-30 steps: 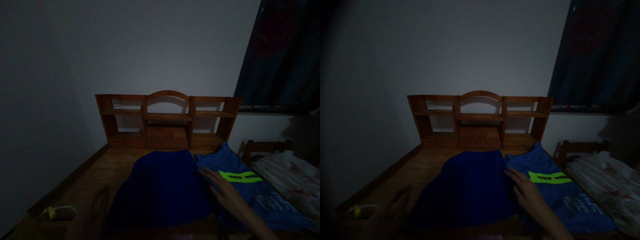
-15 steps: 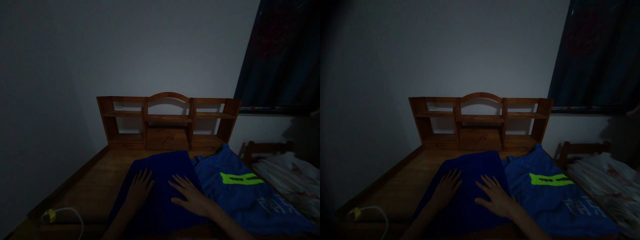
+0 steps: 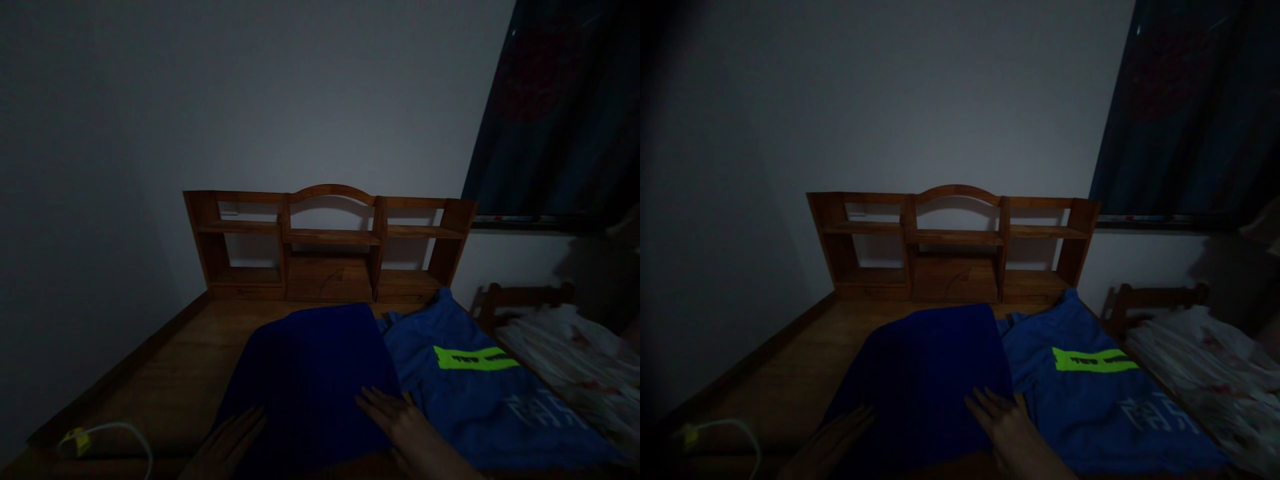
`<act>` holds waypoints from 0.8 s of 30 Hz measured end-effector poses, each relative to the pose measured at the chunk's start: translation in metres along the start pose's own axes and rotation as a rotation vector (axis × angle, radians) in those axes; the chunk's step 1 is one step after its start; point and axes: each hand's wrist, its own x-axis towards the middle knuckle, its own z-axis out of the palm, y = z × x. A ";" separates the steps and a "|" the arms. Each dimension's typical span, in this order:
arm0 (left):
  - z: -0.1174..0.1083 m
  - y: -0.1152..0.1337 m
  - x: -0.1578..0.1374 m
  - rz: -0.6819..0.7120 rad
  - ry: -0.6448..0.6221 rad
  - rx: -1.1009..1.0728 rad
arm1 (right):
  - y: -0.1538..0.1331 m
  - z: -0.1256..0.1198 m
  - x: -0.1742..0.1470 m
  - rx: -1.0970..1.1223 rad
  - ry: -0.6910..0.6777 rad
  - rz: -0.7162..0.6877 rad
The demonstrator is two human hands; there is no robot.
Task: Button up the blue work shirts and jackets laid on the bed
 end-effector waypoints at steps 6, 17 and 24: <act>-0.048 -0.018 0.046 -0.335 0.326 0.094 | -0.030 -0.033 -0.021 0.300 0.165 0.027; -0.196 0.041 0.359 0.044 0.557 0.057 | -0.026 -0.115 -0.090 1.300 0.767 0.494; -0.090 0.163 0.466 0.087 0.343 -0.325 | 0.133 -0.080 -0.164 1.079 1.181 0.826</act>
